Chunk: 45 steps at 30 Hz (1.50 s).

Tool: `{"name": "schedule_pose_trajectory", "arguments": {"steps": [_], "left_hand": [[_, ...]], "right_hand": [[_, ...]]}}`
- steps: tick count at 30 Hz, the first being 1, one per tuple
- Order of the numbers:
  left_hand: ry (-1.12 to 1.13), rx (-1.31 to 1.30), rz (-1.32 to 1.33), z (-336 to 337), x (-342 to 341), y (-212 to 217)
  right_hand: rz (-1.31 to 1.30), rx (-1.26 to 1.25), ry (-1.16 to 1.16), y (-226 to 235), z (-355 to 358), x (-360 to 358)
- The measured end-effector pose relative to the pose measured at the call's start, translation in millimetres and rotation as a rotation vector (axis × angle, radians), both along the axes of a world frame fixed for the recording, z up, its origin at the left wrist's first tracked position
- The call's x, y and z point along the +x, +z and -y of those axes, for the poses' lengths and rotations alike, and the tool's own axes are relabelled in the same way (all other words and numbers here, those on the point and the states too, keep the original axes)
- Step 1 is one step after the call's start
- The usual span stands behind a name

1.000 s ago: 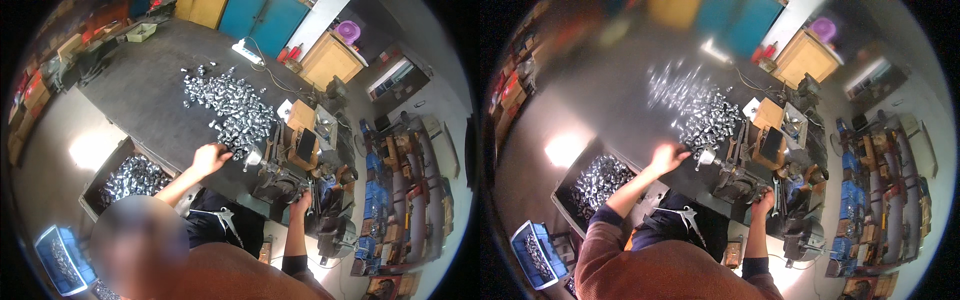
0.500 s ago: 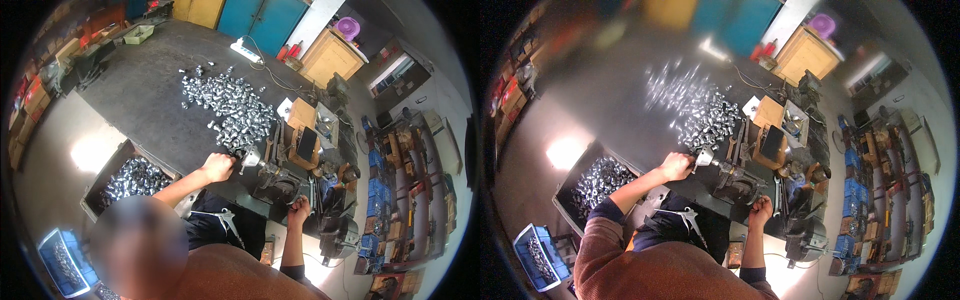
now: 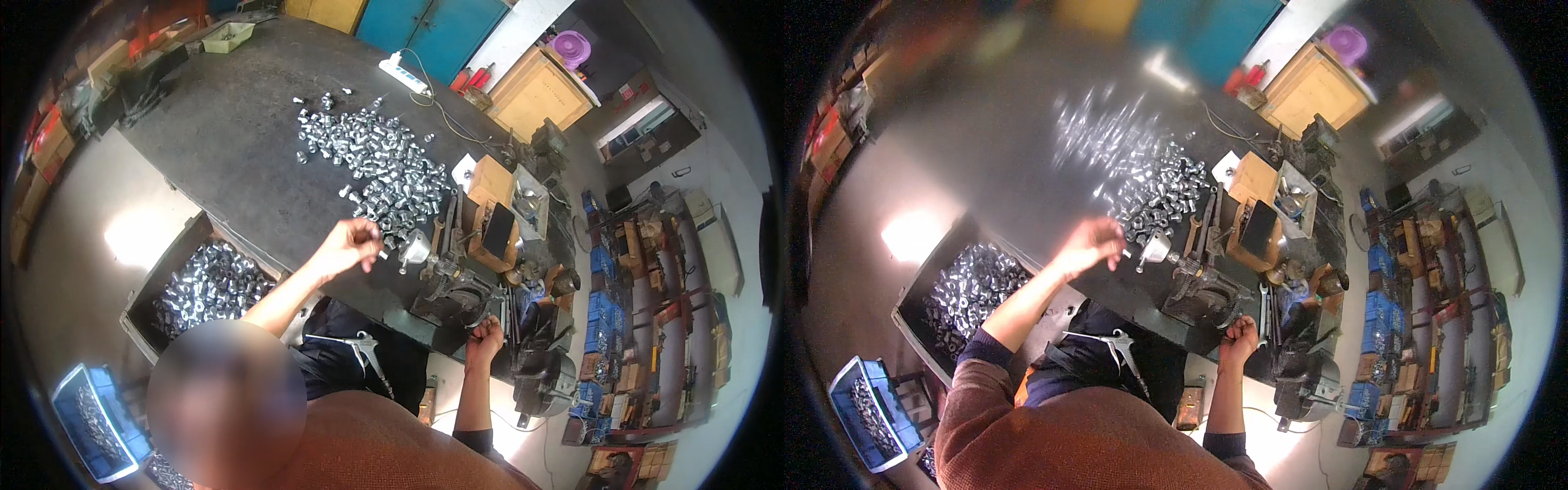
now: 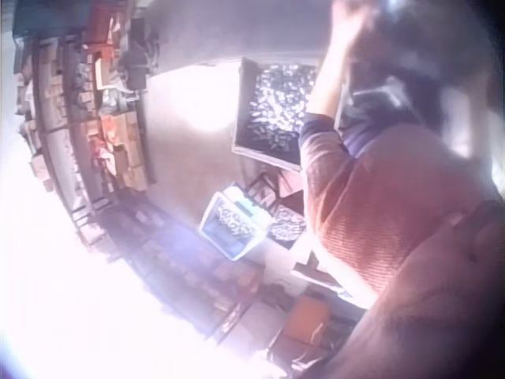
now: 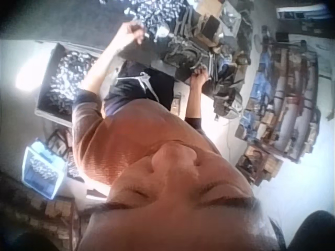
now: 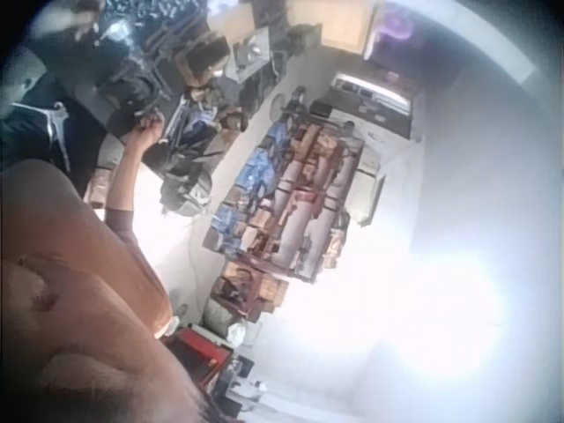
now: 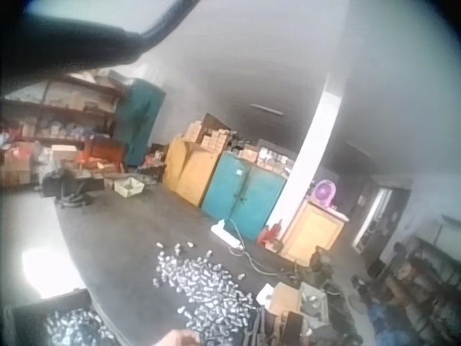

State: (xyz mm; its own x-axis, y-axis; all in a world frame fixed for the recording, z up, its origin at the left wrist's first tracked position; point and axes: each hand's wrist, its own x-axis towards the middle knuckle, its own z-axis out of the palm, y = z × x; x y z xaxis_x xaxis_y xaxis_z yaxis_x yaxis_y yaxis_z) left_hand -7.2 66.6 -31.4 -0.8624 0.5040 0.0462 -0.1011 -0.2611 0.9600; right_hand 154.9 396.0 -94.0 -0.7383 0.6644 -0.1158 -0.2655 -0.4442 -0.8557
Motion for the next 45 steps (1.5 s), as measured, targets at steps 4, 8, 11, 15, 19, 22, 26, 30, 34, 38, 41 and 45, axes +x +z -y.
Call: {"name": "schedule_pose_trajectory", "arguments": {"steps": [4,8,11,15,19,22,26,30,34,38,41,45], "left_hand": [[-0.050,0.141,-0.123,0.3,-4.4,32.3],[-0.091,0.062,-0.124,-9.7,-10.9,27.3],[-0.128,0.046,-0.142,-10.0,-14.8,27.2],[-0.176,0.041,-0.118,-9.3,-21.2,27.6],[-0.260,0.016,-0.062,-5.6,-21.9,30.9],[-0.255,0.044,-0.049,-6.2,-22.7,25.7],[-0.159,0.064,-0.053,-9.9,-18.2,28.4],[-0.125,0.053,-0.009,-11.4,-14.7,25.3],[-0.107,0.036,0.003,-10.6,-11.8,30.2],[-0.098,0.176,-0.057,-14.2,-13.6,23.1],[-0.199,0.095,-0.003,-8.5,-15.5,29.9],[-0.158,0.027,-0.018,-8.3,-15.9,29.6]], "right_hand": [[0.032,-0.004,-0.036,2.7,2.0,-1.0],[0.050,-0.023,-0.056,4.7,4.0,-2.7],[0.041,-0.006,-0.041,8.3,5.6,0.9],[0.067,0.026,-0.056,24.6,13.2,10.3],[0.082,0.034,0.014,62.4,21.4,19.8],[0.040,0.121,0.068,77.7,19.9,17.1],[0.007,0.139,0.076,70.0,13.7,12.1],[0.037,0.126,0.094,62.4,10.0,14.3],[0.034,0.115,0.083,64.2,12.0,15.0],[0.023,0.087,0.070,83.6,16.5,11.6],[0.017,0.115,0.058,92.2,18.1,8.2],[-0.025,0.174,0.077,90.1,15.4,6.3]]}}
